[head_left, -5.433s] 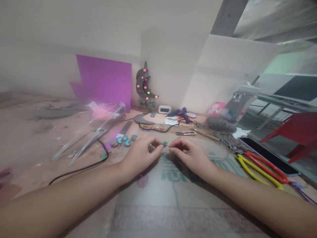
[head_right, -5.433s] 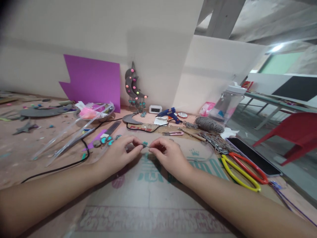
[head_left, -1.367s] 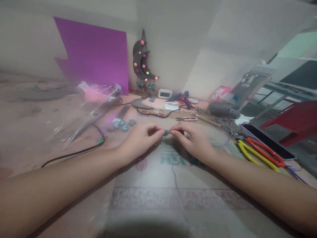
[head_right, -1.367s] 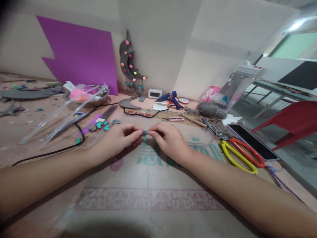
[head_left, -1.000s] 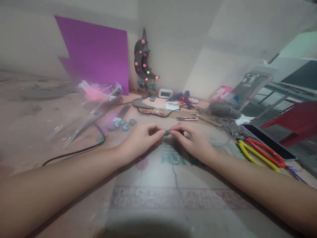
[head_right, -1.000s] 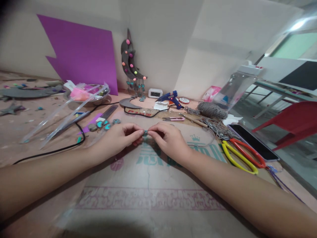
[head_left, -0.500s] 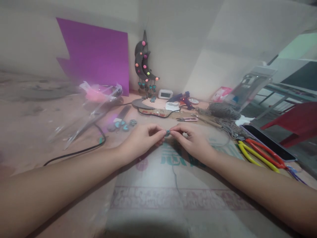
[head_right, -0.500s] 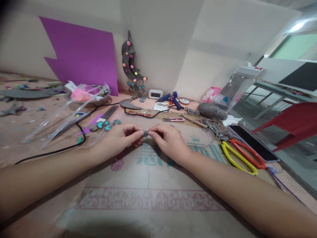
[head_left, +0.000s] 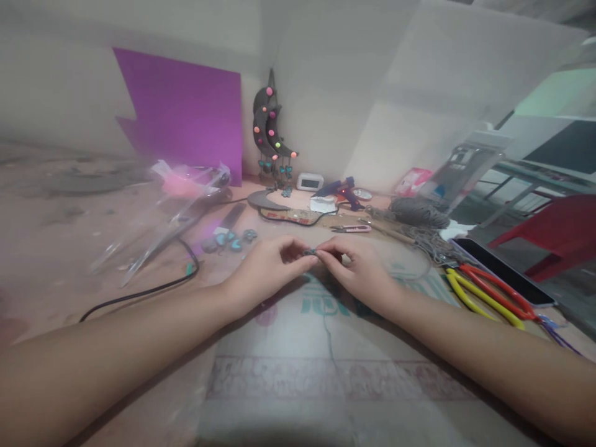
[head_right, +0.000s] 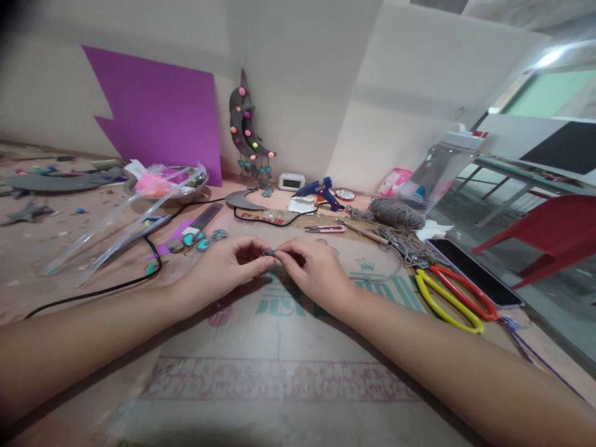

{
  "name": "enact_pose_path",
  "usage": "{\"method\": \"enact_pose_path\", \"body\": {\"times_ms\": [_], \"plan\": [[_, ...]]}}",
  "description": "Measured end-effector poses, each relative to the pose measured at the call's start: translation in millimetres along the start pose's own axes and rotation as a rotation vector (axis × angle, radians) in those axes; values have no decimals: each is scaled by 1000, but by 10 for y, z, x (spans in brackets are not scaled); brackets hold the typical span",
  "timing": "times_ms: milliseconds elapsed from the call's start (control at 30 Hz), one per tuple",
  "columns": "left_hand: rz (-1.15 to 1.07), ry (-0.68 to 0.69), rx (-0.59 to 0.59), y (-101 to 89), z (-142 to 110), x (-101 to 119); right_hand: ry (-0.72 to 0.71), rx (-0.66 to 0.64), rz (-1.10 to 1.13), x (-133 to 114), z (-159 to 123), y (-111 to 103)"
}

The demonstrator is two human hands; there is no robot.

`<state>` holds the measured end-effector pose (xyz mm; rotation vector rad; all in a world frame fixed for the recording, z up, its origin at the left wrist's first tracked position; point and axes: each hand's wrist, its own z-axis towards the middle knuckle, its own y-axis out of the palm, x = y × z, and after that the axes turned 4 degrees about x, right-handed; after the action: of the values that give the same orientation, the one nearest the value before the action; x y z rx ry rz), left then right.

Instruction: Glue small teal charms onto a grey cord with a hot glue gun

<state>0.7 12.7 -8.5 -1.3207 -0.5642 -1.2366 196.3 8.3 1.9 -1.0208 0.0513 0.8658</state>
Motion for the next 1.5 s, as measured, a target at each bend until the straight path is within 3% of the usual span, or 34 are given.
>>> {"method": "enact_pose_path", "body": {"times_ms": [500, 1067, 1500], "plan": [[145, 101, 28, -7, -8, 57, -64, -7, -11, 25, -38, 8], [97, 98, -18, -25, -25, 45, 126, -41, 99, -44, -7, -22], [100, 76, 2, -18, -17, 60, 50, -27, 20, -63, -45, -9]]}}
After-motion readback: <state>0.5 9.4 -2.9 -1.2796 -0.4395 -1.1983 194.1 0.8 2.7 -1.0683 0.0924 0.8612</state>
